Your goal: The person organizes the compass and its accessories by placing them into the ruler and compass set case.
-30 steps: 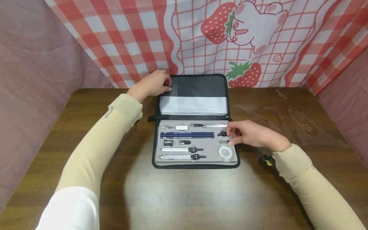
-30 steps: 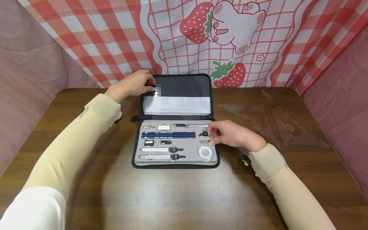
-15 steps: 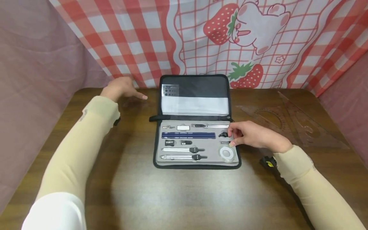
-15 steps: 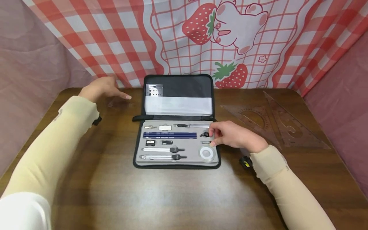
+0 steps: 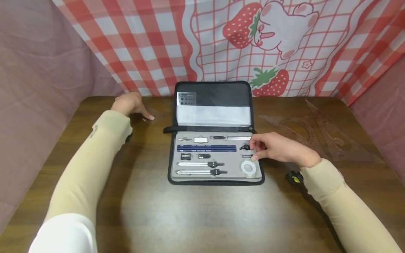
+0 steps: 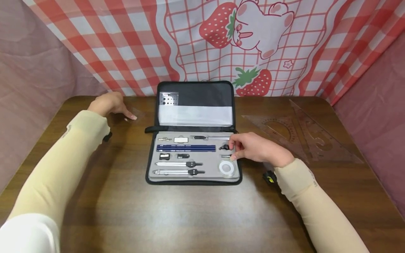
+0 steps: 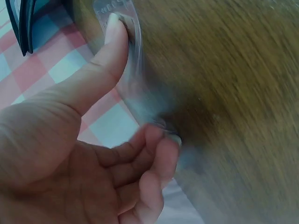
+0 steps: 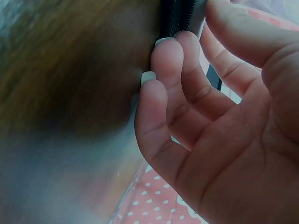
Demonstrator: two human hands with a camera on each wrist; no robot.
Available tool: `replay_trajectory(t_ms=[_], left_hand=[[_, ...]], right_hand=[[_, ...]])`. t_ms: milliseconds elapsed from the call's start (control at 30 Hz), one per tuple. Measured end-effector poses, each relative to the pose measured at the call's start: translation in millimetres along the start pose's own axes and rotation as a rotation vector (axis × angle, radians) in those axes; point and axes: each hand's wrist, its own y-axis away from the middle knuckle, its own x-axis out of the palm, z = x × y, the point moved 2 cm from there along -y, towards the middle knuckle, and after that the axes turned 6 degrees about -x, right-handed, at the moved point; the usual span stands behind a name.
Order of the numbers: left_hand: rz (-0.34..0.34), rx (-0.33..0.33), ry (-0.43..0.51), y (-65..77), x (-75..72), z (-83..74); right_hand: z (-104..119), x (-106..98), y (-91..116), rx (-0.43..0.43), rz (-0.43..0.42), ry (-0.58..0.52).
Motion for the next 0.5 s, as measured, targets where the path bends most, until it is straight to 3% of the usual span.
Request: replay_trajectory(t_ms=[267, 500], left_hand=[[0.039, 0.013, 0.077, 0.5, 2.7, -1.6], [0.084, 0.109, 0.112, -2.8, 5.3, -2.5]], right_hand=[[0.1, -0.4, -1.0, 0.006, 0.010, -0.014], [-1.0, -0.6, -0.3, -0.002, 0.003, -0.013]])
